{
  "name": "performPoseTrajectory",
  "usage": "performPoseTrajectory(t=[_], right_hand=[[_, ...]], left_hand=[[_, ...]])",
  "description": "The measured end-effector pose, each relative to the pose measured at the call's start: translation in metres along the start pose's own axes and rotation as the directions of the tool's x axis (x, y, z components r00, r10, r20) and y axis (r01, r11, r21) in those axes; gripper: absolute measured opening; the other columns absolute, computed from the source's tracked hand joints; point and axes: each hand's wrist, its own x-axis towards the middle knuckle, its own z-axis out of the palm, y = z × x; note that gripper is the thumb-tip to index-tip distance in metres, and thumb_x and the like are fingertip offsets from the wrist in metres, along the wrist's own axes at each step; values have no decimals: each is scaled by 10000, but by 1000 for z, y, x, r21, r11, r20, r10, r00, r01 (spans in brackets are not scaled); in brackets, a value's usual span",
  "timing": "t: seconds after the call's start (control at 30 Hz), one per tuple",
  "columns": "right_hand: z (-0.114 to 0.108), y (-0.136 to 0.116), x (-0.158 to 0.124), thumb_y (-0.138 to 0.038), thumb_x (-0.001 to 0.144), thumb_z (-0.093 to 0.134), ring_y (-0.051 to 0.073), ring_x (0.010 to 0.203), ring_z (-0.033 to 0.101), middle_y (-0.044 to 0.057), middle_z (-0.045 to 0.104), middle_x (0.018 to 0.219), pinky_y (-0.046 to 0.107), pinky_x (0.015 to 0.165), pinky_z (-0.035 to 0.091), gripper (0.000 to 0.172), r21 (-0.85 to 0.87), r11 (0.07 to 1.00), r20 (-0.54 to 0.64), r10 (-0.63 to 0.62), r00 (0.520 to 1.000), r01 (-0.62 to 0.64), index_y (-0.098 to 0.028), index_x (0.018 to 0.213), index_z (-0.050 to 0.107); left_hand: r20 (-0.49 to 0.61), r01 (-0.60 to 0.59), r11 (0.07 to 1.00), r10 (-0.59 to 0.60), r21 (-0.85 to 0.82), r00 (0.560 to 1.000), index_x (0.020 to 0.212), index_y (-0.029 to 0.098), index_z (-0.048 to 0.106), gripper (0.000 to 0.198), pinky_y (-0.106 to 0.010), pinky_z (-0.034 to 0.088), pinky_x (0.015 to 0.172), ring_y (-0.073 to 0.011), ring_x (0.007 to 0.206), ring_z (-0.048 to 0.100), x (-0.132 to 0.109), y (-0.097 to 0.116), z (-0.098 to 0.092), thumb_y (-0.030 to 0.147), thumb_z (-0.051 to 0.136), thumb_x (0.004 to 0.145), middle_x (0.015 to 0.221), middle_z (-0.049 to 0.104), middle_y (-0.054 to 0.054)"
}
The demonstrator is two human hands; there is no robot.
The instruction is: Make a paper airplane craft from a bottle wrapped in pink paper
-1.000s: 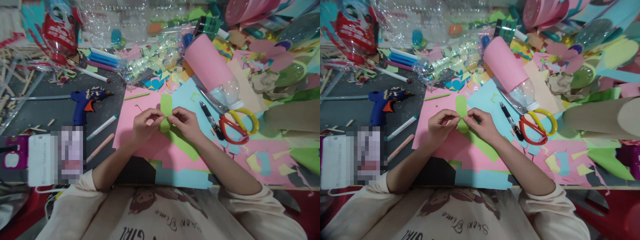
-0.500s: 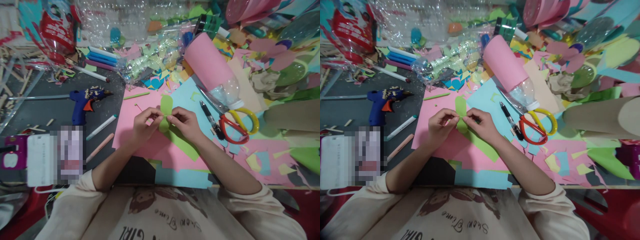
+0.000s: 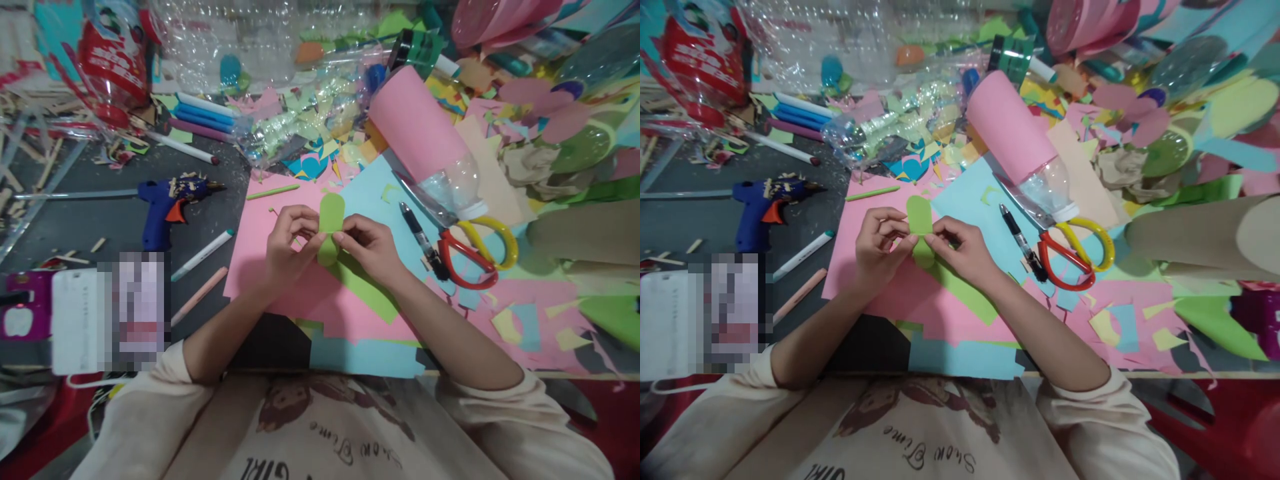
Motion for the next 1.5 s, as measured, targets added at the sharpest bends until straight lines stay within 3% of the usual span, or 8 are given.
performPoseTrajectory(t=[0.27,0.47,0.67,0.87,1.07,1.33,1.5], right_hand=[[0,-3,0,-582,776,683,97,541,425,-51,473,588,267,535,340,413,-4,1000,28,11,1000,-11,-207,672,543],[0,-4,0,-602,776,682,96,539,410,-47,467,596,267,533,331,442,-10,1000,40,17,999,-16,-207,671,515],[0,-2,0,-559,803,667,94,551,398,-58,434,593,267,562,349,407,-21,1000,42,1,999,0,-208,668,510],[0,-1,1,-432,813,653,98,563,398,-46,475,613,268,571,352,288,-9,1000,23,11,1000,-11,-203,691,528],[0,-2,1,-403,808,643,98,563,380,-49,457,603,265,571,345,269,-22,999,9,32,999,-32,-208,675,515],[-2,-3,2,-390,840,617,99,552,419,-45,486,590,260,552,350,254,-12,999,45,31,999,-30,-201,687,544],[-3,-5,2,-469,872,594,112,564,507,-30,558,604,268,567,412,307,74,997,61,1,998,-6,-208,712,600]], left_hand=[[32,-89,996,89,29,996,1013,236,481,436,-236,466,591,-126,666,648,0,-1,1,539,710,798,721,648,31],[53,-65,998,64,22,997,1025,235,485,489,-250,486,640,-126,693,632,1,-4,1,551,746,757,761,660,18],[53,-11,997,15,-76,998,1026,234,501,503,-226,467,604,-109,621,604,2,-2,1,487,806,716,668,601,63],[24,59,993,-57,-97,998,978,235,522,514,-221,453,569,-108,592,578,4,0,0,500,832,666,635,590,68],[38,29,996,-26,-82,999,953,228,534,395,-230,455,533,-104,554,574,3,3,-2,515,738,772,674,615,49],[-12,51,997,-52,-63,999,932,230,517,278,-224,463,561,-102,551,566,5,4,1,306,714,752,620,577,72],[-67,78,995,-82,-58,994,879,229,479,255,-226,491,611,-115,629,619,6,5,1,220,676,717,669,595,59]])
